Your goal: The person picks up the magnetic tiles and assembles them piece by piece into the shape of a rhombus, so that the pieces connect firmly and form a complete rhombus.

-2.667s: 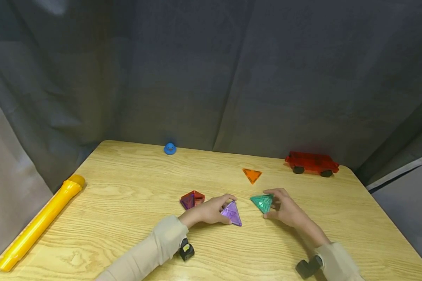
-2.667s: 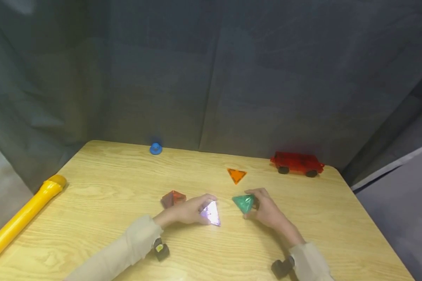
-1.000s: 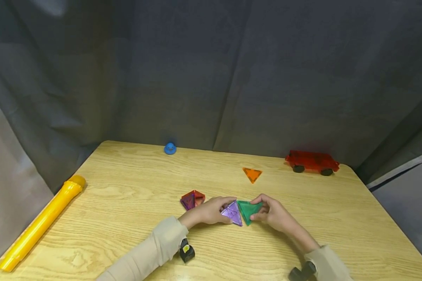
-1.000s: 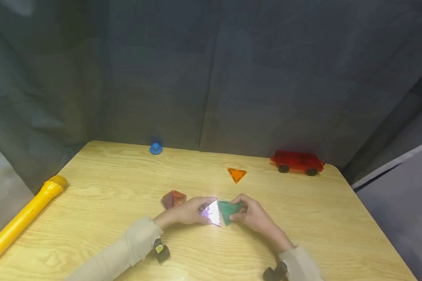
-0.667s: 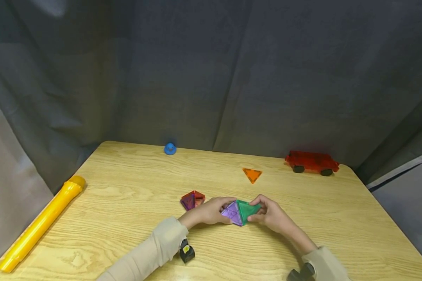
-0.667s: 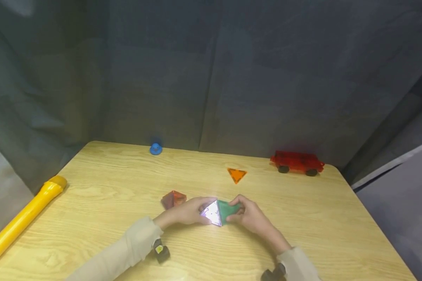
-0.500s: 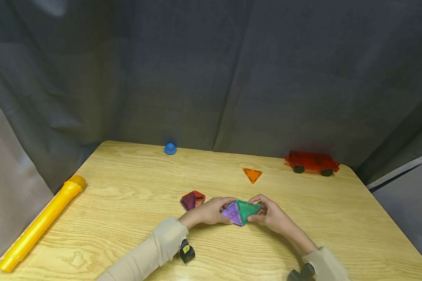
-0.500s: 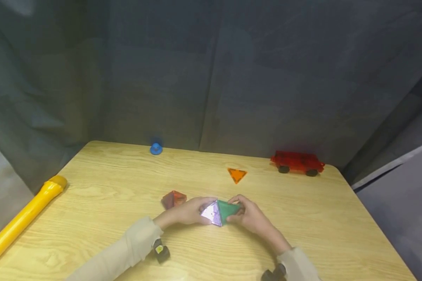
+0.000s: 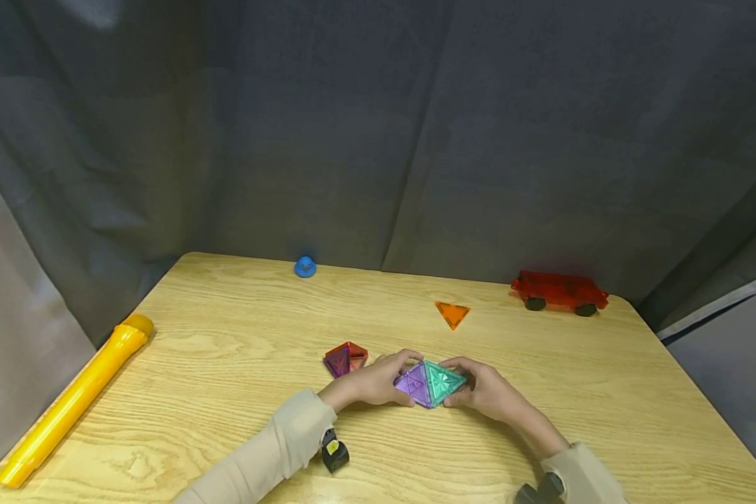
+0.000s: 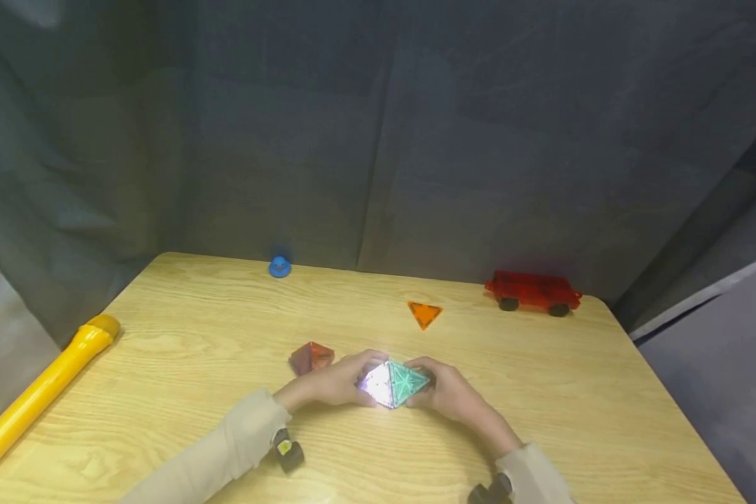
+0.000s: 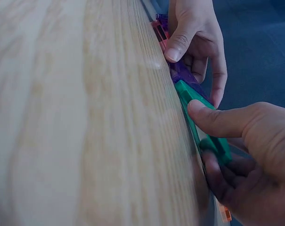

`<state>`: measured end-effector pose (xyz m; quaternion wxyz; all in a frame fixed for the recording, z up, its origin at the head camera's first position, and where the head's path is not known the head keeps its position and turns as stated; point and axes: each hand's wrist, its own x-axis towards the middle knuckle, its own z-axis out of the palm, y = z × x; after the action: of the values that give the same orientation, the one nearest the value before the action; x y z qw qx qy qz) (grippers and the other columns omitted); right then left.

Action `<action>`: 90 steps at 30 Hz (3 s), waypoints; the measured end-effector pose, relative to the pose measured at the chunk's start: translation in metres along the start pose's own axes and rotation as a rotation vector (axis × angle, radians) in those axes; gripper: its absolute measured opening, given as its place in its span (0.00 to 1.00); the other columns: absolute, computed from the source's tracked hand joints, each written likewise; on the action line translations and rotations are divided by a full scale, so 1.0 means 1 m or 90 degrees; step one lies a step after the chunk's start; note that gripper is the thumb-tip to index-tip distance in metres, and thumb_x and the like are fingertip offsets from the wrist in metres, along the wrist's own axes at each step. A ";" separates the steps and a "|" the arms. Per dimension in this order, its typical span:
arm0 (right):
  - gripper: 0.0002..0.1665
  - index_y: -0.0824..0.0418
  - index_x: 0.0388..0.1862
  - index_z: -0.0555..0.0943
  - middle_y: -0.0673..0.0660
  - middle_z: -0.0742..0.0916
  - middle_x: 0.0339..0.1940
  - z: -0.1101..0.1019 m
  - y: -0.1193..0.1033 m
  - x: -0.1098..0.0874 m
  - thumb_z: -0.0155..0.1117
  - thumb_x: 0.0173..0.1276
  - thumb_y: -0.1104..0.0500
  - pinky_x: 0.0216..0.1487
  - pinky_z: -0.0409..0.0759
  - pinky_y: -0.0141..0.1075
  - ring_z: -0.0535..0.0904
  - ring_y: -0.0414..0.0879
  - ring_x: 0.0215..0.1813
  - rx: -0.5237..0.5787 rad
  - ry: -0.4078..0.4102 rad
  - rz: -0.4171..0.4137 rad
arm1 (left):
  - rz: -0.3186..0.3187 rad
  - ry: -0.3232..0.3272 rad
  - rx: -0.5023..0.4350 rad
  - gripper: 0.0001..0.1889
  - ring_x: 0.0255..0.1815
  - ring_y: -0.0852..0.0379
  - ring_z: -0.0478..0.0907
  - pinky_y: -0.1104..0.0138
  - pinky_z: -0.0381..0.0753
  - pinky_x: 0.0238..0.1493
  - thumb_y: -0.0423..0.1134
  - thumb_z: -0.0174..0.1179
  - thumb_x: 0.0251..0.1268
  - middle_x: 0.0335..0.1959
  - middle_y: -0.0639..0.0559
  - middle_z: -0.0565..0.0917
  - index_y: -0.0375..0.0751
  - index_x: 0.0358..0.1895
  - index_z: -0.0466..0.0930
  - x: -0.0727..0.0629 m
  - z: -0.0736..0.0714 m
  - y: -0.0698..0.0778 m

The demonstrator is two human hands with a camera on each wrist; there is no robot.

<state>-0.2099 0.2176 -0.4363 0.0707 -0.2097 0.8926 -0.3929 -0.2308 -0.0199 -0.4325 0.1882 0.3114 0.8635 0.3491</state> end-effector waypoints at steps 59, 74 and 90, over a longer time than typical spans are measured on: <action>0.33 0.67 0.59 0.77 0.55 0.79 0.42 -0.009 0.000 0.005 0.70 0.60 0.48 0.38 0.72 0.32 0.69 0.46 0.40 -0.066 -0.036 0.018 | 0.015 0.039 -0.057 0.30 0.42 0.61 0.71 0.70 0.73 0.43 0.45 0.66 0.59 0.50 0.50 0.75 0.41 0.65 0.71 -0.006 -0.003 0.003; 0.45 0.67 0.72 0.61 0.70 0.67 0.69 -0.029 0.027 0.034 0.64 0.65 0.45 0.65 0.59 0.62 0.58 0.69 0.70 -0.108 0.045 0.060 | 0.015 0.040 0.002 0.30 0.43 0.62 0.71 0.71 0.71 0.45 0.47 0.65 0.60 0.48 0.50 0.78 0.40 0.65 0.71 -0.010 -0.004 0.003; 0.46 0.66 0.72 0.62 0.72 0.65 0.70 -0.032 0.032 0.049 0.64 0.64 0.42 0.66 0.57 0.63 0.57 0.70 0.70 -0.123 0.012 0.096 | 0.027 0.036 0.005 0.30 0.40 0.63 0.70 0.71 0.71 0.43 0.47 0.65 0.61 0.47 0.50 0.77 0.40 0.65 0.71 -0.010 -0.007 0.004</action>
<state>-0.2734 0.2382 -0.4360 0.0714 -0.1441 0.9402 -0.3002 -0.2255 -0.0275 -0.4241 0.1556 0.3203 0.8631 0.3583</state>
